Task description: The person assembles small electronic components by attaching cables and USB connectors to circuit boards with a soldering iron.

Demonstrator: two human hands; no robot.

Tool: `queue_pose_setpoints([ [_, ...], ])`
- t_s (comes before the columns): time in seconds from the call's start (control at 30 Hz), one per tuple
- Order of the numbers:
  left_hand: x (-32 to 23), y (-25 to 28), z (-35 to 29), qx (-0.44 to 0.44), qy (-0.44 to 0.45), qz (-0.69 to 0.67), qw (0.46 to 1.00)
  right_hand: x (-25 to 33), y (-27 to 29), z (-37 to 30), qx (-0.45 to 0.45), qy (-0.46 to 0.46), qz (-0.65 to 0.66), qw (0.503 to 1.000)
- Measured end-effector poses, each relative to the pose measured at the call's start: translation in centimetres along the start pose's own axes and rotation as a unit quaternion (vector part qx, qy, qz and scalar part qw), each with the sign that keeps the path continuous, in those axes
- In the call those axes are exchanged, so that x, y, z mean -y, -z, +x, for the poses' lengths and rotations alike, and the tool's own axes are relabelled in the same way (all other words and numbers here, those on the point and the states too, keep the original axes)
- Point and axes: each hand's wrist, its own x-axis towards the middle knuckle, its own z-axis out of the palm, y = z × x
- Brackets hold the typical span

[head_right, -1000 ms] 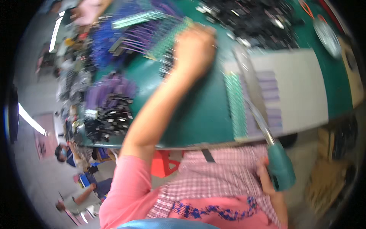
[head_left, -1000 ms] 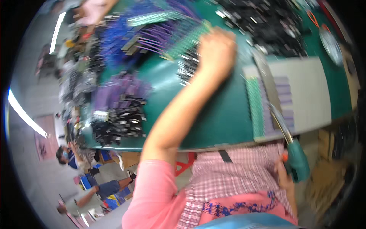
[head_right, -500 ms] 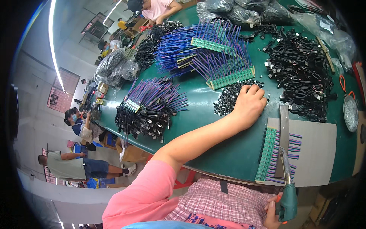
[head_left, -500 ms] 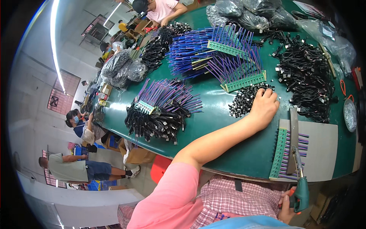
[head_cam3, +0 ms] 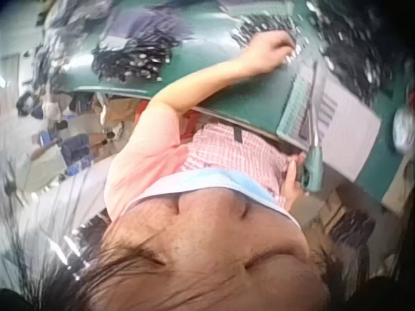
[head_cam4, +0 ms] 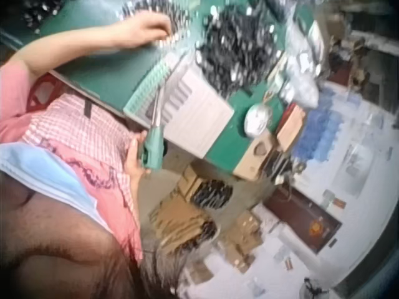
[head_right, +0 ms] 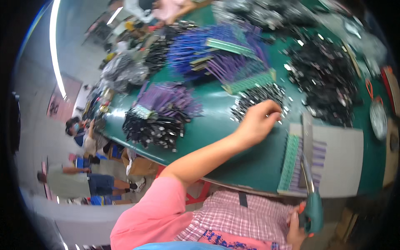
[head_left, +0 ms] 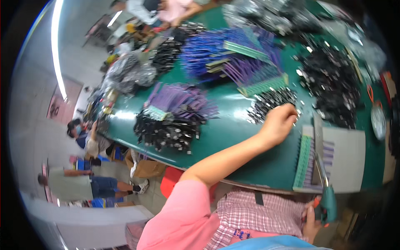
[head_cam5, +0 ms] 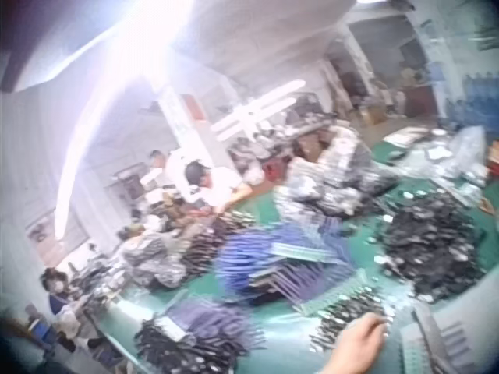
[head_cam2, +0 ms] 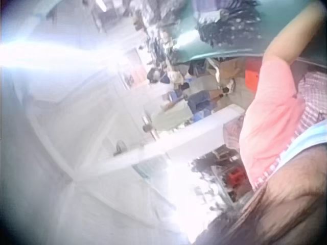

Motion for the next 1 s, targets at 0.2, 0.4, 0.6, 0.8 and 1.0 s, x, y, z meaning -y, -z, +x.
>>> queue_pose_setpoints([
  [0.2,-7.5,1.2,-8.1,0.161,0.303,-0.373,0.862,2.6,-2.9,3.2,0.046,-0.064,0.112,0.991],
  [0.4,-7.3,-0.8,-11.5,0.194,0.27,-0.348,0.876,1.3,-4.9,4.5,0.082,0.051,0.092,0.991],
  [0.6,-8.1,-1.3,-12.8,0.217,0.167,-0.176,0.946,-0.2,-3.3,4.0,0.153,0.138,-0.02,0.978],
  [0.8,-8.2,-0.7,-12.5,0.287,0.229,-0.147,0.918,0.8,-3.1,4.0,0.18,0.143,-0.133,0.964],
  [1.0,-6.7,-0.4,-9.6,0.262,0.396,-0.185,0.86,-0.6,-2.2,3.2,0.139,0.105,-0.064,0.983],
])
